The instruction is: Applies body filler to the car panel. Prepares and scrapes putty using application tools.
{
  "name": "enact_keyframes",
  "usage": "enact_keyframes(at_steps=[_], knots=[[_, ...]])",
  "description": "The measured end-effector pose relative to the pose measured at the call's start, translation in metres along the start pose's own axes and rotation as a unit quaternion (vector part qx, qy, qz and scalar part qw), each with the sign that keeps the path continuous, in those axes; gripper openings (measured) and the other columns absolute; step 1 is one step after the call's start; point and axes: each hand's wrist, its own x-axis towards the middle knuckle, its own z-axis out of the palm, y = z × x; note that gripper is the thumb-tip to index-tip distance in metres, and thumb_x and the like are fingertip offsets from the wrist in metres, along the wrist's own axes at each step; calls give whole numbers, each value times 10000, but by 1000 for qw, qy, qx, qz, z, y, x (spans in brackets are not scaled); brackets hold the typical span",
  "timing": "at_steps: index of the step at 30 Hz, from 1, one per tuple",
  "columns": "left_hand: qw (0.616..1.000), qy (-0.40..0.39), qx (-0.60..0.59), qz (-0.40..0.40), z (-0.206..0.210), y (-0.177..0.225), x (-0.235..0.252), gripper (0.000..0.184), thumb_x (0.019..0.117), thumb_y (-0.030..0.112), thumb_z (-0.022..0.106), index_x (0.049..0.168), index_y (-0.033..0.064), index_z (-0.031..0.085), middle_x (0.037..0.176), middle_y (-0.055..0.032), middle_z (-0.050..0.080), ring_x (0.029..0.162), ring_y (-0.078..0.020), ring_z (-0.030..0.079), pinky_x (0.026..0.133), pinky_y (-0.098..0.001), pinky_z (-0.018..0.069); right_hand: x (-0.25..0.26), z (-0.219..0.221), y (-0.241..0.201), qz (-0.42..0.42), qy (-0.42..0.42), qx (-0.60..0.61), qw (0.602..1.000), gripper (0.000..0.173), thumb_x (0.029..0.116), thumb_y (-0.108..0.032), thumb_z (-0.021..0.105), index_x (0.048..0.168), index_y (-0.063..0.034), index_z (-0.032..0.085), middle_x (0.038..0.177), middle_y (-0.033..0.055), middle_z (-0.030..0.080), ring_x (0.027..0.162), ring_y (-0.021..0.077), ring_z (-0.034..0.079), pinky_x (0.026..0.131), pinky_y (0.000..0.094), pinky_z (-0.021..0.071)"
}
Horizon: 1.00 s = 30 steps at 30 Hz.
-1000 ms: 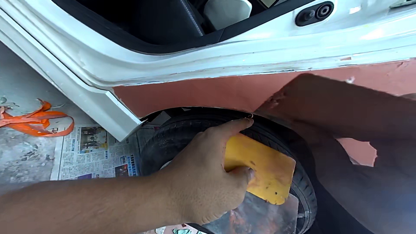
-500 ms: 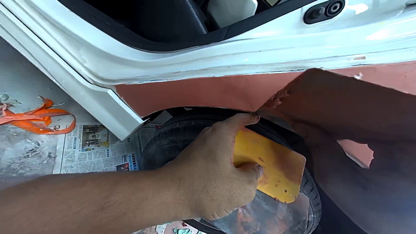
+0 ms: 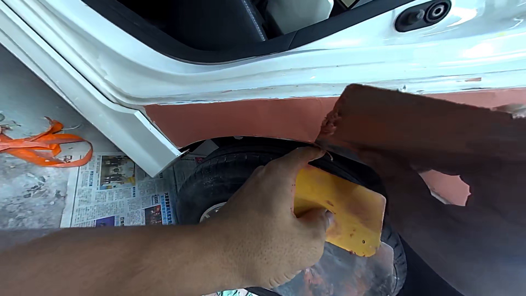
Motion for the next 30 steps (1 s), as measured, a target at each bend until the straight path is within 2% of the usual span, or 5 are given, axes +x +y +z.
enact_keyframes(at_steps=[5,16,20,24,30], knots=[[1000,0,-1,4,-2,-2,-1,616,915,209,763,1463,301,498,1124,69,722,992,-52,712,854,-275,632,-13,8,15,9,-21,57,998,161,959,-189,630,1026,-43,624,857,69,679,698,167,677,567,363,561],[1000,5,5,15,-5,-5,0,615,916,203,751,1469,311,504,1154,81,710,1016,-45,700,864,-269,625,-1,7,7,2,-38,50,998,174,975,-188,615,1055,-37,584,841,55,655,684,142,646,563,328,536],[1000,10,-8,9,-5,-5,-2,628,915,192,759,1474,309,499,1153,70,716,1018,-59,707,867,-269,628,4,5,-6,-11,3,-5,1000,125,963,-168,630,958,-43,627,692,71,599,578,187,572,492,342,400],[999,23,-23,0,-4,-8,-2,653,904,148,770,1476,304,496,1179,52,705,1018,-75,708,857,-270,632,3,17,-4,-49,19,15,999,176,981,-201,638,1111,-104,572,819,48,619,696,142,609,563,319,451],[1000,4,-12,1,4,-13,-7,685,899,174,770,1492,352,478,1168,68,708,1011,-67,707,868,-286,631,-17,-9,8,-9,-29,15,999,174,982,-233,642,1085,-97,611,855,66,670,723,160,662,585,353,518]])
